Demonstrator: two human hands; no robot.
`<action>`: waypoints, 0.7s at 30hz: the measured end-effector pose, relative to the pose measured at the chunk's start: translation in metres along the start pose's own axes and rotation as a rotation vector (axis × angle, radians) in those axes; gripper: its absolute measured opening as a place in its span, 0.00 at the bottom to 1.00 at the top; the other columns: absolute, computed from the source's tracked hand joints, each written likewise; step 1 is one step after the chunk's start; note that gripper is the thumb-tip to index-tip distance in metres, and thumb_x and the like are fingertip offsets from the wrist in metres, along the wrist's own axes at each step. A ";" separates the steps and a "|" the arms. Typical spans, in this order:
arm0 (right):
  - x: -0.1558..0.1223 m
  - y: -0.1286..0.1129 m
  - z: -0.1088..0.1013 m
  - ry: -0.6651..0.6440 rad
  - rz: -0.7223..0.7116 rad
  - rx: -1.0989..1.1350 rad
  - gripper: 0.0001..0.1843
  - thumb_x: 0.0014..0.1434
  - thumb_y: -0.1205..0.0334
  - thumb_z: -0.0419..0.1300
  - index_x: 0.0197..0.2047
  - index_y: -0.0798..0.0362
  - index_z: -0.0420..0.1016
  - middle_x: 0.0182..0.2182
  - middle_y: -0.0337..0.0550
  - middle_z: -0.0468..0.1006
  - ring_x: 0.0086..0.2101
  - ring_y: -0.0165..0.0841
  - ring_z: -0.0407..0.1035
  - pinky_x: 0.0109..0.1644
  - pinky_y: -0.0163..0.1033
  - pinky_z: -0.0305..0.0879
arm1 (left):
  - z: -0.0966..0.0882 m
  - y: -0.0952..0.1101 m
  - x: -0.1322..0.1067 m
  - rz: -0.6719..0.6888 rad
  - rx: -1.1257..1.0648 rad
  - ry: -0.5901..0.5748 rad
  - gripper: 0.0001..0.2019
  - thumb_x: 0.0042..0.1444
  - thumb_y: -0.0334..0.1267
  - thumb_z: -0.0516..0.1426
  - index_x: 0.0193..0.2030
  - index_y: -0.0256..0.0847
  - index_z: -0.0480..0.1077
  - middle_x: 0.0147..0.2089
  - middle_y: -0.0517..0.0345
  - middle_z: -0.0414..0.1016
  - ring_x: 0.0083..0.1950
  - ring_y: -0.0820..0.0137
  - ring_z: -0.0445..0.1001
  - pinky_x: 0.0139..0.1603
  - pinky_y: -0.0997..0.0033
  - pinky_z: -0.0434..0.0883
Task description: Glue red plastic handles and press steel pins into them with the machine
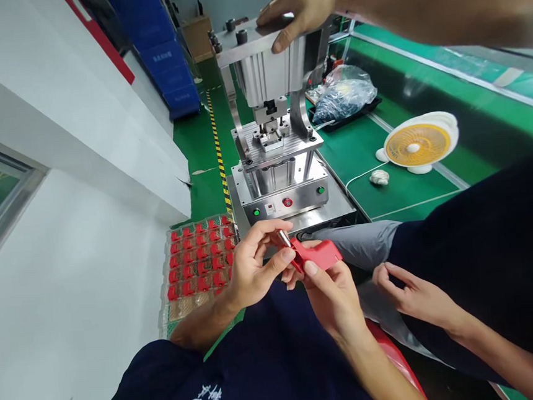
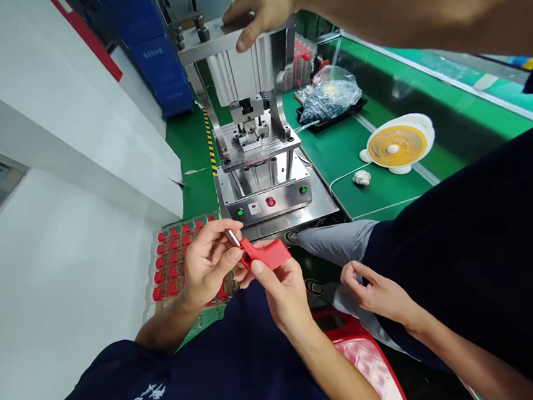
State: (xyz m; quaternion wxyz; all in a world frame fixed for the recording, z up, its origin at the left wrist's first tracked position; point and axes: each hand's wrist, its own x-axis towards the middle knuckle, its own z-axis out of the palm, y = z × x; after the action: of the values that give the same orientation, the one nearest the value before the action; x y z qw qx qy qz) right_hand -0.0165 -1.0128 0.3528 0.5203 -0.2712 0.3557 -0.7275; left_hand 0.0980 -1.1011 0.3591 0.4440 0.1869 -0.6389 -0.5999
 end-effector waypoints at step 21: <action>-0.002 0.006 -0.033 0.220 -1.202 -1.151 0.16 0.60 0.74 0.68 0.50 0.51 0.79 0.46 0.48 0.80 0.40 0.36 0.78 0.41 0.38 0.81 | 0.017 -0.010 0.016 -0.311 -0.477 -0.141 0.21 0.55 0.53 0.72 0.48 0.41 0.81 0.39 0.51 0.84 0.40 0.63 0.84 0.46 0.67 0.80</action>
State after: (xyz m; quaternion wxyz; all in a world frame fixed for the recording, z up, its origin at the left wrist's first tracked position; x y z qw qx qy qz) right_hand -0.0377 -1.0048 0.3288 -0.2133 -0.5652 0.5150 -0.6081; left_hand 0.0734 -1.1053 0.3574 0.3328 0.1307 -0.4726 -0.8055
